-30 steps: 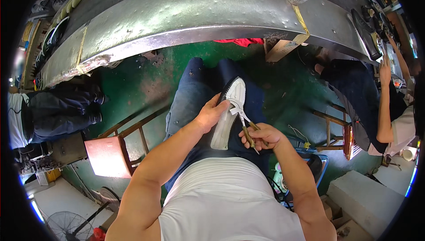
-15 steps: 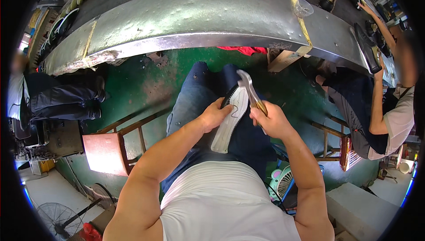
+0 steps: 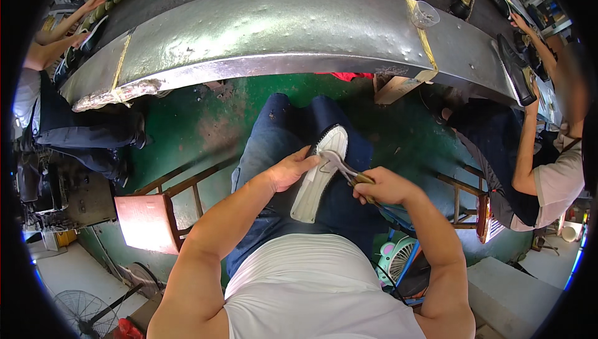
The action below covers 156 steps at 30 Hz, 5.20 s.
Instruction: Manually assembling shoe components on a factory production line using pliers.
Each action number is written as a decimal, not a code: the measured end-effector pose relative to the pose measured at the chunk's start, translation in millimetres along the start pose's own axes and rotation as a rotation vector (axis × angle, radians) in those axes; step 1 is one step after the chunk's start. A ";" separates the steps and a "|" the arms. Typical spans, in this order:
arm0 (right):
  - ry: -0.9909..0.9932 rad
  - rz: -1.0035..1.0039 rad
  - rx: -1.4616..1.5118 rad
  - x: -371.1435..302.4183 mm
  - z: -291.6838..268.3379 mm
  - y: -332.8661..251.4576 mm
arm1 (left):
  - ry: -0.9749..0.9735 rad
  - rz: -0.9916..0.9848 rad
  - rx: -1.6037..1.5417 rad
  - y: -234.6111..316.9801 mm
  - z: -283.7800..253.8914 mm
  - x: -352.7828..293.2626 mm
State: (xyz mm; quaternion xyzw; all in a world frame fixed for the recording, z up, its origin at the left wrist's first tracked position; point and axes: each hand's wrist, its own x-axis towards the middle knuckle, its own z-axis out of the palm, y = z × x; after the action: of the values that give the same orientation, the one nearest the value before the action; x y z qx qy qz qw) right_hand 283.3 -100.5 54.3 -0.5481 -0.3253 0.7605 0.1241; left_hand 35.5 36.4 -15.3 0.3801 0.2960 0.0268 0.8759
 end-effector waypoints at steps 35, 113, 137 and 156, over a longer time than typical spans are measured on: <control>0.186 -0.130 0.435 17.0 58.5 37.2 | 0.101 -0.034 -0.059 -3.7 1.8 4.4; 0.585 -0.193 -1.064 -38.0 128.0 62.1 | 0.325 0.069 0.477 -44.2 28.8 -17.9; 0.624 -0.391 -0.415 0.5 94.9 62.1 | 0.147 0.185 0.158 -29.6 19.6 -87.8; 0.303 -0.318 0.339 38.1 39.2 74.6 | 1.107 0.597 2.189 450.7 -141.5 59.6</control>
State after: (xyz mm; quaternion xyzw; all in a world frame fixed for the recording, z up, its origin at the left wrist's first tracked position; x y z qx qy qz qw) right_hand 246.0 -150.3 -14.1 -0.5689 -0.2529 0.6846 0.3790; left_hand 88.6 464.3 186.4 0.8945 0.3923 0.1198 -0.1778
